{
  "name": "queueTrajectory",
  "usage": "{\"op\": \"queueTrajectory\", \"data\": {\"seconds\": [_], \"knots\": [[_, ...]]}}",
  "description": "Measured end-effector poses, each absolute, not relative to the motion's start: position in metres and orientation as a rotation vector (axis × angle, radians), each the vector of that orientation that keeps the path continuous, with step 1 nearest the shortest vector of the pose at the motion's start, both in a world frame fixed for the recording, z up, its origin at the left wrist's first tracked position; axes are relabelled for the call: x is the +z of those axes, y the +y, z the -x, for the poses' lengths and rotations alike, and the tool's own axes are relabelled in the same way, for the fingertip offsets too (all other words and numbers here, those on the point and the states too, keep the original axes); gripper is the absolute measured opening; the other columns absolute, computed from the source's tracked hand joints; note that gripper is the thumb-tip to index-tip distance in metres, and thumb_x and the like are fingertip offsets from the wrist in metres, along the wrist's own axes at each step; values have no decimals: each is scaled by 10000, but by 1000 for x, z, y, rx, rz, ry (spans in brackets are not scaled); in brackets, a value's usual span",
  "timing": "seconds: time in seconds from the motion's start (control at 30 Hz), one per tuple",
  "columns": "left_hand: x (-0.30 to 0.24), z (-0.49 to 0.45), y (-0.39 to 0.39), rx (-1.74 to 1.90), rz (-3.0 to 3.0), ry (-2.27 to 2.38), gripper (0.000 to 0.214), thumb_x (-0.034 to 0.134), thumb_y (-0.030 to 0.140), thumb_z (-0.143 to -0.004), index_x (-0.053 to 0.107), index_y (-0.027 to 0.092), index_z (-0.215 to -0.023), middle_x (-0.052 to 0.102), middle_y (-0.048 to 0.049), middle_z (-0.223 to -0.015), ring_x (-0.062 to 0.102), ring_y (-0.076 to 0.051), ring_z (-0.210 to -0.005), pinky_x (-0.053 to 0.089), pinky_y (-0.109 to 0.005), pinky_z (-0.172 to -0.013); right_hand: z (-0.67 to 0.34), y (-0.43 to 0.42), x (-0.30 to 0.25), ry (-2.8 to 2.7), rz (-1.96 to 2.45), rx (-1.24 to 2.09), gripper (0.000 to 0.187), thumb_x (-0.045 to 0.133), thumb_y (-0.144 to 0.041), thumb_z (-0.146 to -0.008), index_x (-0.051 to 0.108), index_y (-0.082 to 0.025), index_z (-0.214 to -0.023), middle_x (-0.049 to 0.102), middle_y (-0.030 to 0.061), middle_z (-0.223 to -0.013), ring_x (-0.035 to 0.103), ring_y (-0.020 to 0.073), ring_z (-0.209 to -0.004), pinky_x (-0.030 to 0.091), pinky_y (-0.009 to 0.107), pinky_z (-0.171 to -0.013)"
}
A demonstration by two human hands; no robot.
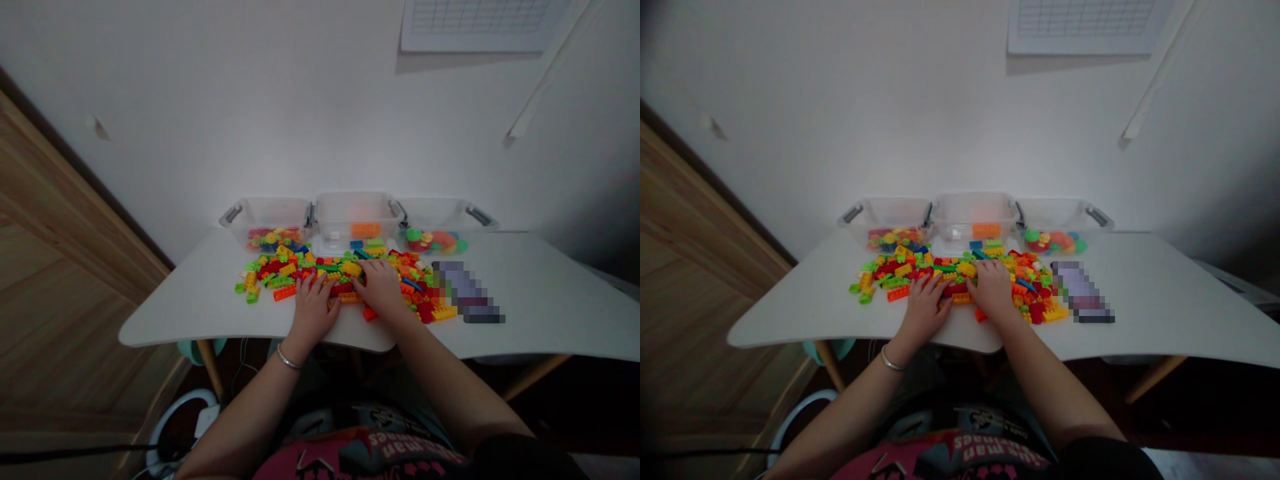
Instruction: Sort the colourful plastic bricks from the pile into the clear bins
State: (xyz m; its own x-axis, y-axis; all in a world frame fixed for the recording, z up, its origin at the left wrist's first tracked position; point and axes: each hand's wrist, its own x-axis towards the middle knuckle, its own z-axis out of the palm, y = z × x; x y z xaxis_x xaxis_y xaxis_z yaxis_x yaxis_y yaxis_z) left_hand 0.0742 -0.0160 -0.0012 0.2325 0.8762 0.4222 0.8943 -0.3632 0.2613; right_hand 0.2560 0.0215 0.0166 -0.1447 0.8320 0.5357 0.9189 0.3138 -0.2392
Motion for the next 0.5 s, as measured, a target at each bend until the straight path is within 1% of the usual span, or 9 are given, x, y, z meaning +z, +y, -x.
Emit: {"op": "queueTrajectory", "data": {"seconds": [0.1, 0.27, 0.37, 0.5], "knots": [[-2, -74, -16, -803, 2441, -1739, 386, 562, 328, -882, 620, 221, -1249, 560, -89, -1388, 403, -340, -1329, 222, -618, -1161, -256, 23, 12, -1997, 1557, -205, 360, 606, -335, -841, 655, -170, -1157, 689, 142, -1089, 547, 323, -1053, 423, 486, -935], [-2, -74, -15, -805, 2443, -1748, 388, 564, 322, -879, 615, 232, -1253, 560, -82, -1389, 402, -338, -1328, 224, -622, -1157, -256, 25, 9, -1996, 1540, -226, 295, 598, -327, -847, 674, -186, -1095, 701, 128, -1034, 556, 315, -1018, 429, 469, -904], [-2, -74, -15, -802, 2450, -1755, 392, 568, 328, -879, 616, 224, -1254, 560, -90, -1387, 403, -337, -1328, 217, -621, -1161, -256, 25, 10, -1979, 1539, -227, 260, 583, -285, -845, 682, -187, -1065, 705, 120, -1012, 562, 310, -1008, 424, 466, -919], [-1, -74, -15, -809, 2449, -1763, 385, 567, 329, -882, 619, 222, -1248, 561, -90, -1386, 406, -335, -1328, 216, -620, -1162, -257, 23, 15, -1949, 1515, -201, 276, 589, -264, -827, 679, -173, -1071, 706, 114, -1013, 571, 311, -1015, 423, 465, -942]]}}
